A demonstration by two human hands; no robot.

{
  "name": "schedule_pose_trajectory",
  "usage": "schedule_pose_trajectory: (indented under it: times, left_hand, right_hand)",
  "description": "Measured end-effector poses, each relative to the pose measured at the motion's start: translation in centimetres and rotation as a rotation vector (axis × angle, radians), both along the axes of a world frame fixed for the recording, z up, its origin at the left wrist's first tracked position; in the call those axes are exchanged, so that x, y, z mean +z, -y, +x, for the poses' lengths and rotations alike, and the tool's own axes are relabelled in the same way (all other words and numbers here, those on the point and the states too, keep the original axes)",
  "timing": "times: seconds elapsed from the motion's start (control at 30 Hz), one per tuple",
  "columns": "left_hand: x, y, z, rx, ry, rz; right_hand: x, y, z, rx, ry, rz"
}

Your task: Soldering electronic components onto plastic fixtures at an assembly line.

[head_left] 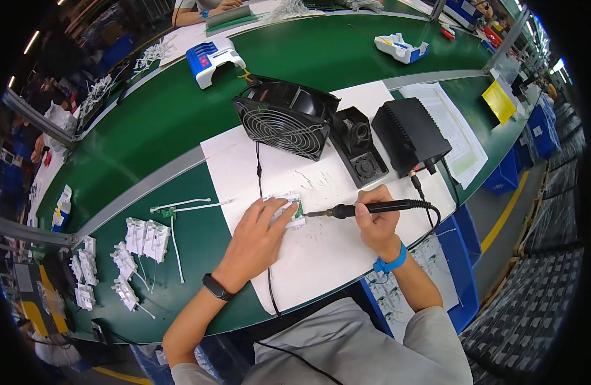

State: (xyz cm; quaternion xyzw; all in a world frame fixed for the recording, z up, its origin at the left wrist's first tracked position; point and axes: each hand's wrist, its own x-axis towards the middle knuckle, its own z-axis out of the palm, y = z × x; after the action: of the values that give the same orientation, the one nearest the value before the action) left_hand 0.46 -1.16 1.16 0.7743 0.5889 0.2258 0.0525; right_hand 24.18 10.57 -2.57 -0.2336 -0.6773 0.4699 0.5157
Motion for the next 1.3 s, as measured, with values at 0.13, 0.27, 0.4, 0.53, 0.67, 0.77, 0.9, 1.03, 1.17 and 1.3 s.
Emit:
schedule_pose_trajectory:
  times: [0.13, 0.27, 0.4, 0.53, 0.67, 0.77, 0.9, 1.03, 1.17, 1.3]
  left_hand:
    - [-0.1, 0.1, 0.0, 0.001, -0.001, -0.006]
    - [-0.2, 0.1, 0.1, 0.004, 0.008, -0.007]
    - [-0.3, 0.1, 0.2, 0.004, 0.004, -0.007]
    - [-0.2, 0.1, 0.2, 0.002, 0.012, -0.019]
    - [-0.2, 0.5, 0.6, 0.032, 0.058, -0.036]
    - [0.1, 1.2, 0.4, 0.056, 0.058, -0.042]
    - [-0.4, 1.0, 0.4, 0.005, 0.139, -0.086]
    - [-2.8, 0.8, 1.4, -0.051, 0.128, 0.024]
    - [-1.4, 1.9, 1.3, 0.0, 0.04, -0.059]
    - [-2.6, 1.5, 1.1, 0.047, 0.063, 0.014]
  right_hand:
    - [-0.2, 0.1, 0.1, -0.057, 0.02, 0.006]
    - [-0.3, 0.1, 0.2, -0.029, 0.009, -0.017]
    - [-0.2, 0.1, 0.2, -0.042, 0.018, -0.01]
    - [-0.6, 0.1, 0.4, -0.059, 0.019, -0.008]
    - [-1.1, 0.0, 0.4, -0.245, -0.043, 0.006]
    - [-1.6, -0.3, 0.4, -0.244, -0.053, 0.057]
    - [-3.7, -0.9, 2.5, -0.496, -0.066, -0.089]
    - [-7.2, -3.8, 6.0, -0.569, -0.014, 0.027]
    - [-7.8, -4.6, 4.9, -0.633, -0.037, -0.097]
    - [-10.8, -8.2, 6.7, -0.51, 0.091, 0.157]
